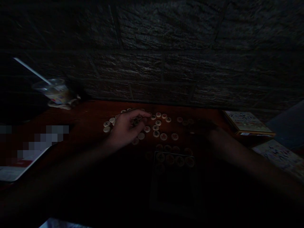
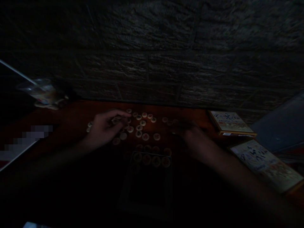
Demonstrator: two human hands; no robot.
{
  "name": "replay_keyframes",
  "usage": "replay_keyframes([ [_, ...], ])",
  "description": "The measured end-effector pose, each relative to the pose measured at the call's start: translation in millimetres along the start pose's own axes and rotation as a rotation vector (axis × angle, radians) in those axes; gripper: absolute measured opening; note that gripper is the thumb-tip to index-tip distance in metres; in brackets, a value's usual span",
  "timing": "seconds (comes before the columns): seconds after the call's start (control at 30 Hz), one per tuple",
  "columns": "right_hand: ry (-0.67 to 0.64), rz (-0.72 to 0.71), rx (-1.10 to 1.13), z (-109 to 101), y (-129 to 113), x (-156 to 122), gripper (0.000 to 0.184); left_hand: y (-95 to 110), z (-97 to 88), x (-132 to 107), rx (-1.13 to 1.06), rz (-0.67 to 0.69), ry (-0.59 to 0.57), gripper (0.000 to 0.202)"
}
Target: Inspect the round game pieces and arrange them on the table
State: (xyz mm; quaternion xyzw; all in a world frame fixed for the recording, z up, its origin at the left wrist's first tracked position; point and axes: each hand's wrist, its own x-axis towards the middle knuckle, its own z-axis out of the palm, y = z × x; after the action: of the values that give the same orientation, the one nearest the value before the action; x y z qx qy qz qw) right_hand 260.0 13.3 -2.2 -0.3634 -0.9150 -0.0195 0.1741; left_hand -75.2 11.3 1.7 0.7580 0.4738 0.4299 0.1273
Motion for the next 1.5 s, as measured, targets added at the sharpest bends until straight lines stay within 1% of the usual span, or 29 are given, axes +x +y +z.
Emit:
replay_keyframes([
  [0.13,-0.006,0.078,0.042,-2.9,-2.6,0.2,0.039,-2.3,0.9,0.2,-0.001,-0.006,-0.01,0.023],
  [0.23,0.013,0.113,0.129,-3.4,-5.6,1.6,0.041,-3.2,1.3,0.5,-0.002,-0.001,-0.008,0.022],
  [0.3,0.045,0.159,0.212,-2.1,-7.4,2.1,0.038,-3.6,1.1,0.9,-0.008,0.008,-0.002,0.022],
  [0.4,0.09,0.232,0.313,0.1,-10.6,2.6,0.028,-3.5,0.5,1.2,-0.015,0.005,-0.012,0.022],
  [0.47,0.098,0.247,0.323,0.3,-13.1,3.1,0.024,-2.9,0.1,0.7,-0.006,-0.012,-0.031,0.023],
  [0.57,0.11,0.236,0.3,-1.9,-16.0,3.7,0.026,-1.4,-0.9,0.1,0.024,-0.027,-0.064,0.022],
  [0.63,0.13,0.243,0.293,-4.7,-17.1,3.6,0.03,-0.2,-2.5,0.6,0.037,-0.021,-0.117,0.021],
  [0.73,0.161,0.313,0.279,-9.7,-18.6,3.5,0.03,1.5,-8.5,4.0,0.077,0.007,-0.248,0.017],
  [0.9,0.187,0.454,0.285,-13.9,-19.1,3.1,0.032,3.1,-28.8,14.7,0.173,0.041,-0.327,0.015],
  [0.97,0.192,0.488,0.289,-12.7,-17.6,2.4,0.033,3.7,-36.6,17.8,0.166,0.041,-0.426,0.014],
  [1.07,0.229,0.441,0.258,-9.7,-15.0,1.4,0.032,4.8,-41.9,18.0,0.134,0.012,-0.602,0.016],
  [1.13,0.229,0.431,0.268,-8.7,-14.5,1.3,0.032,5.6,-41.4,15.8,0.146,0.003,-0.65,0.019],
  [1.3,0.225,0.398,0.262,-9.4,-15.5,1.4,0.031,9.0,-36.2,9.7,0.283,0.046,-0.656,0.012],
  [1.4,0.21,0.396,0.269,-8.2,-14.5,0.6,0.031,11.5,-34.8,8.4,0.275,0.04,-0.675,0.013],
  [1.5,0.209,0.379,0.283,-5.9,-12.9,0.0,0.03,12.4,-33.9,8.7,0.281,0.07,-0.653,0.016],
])
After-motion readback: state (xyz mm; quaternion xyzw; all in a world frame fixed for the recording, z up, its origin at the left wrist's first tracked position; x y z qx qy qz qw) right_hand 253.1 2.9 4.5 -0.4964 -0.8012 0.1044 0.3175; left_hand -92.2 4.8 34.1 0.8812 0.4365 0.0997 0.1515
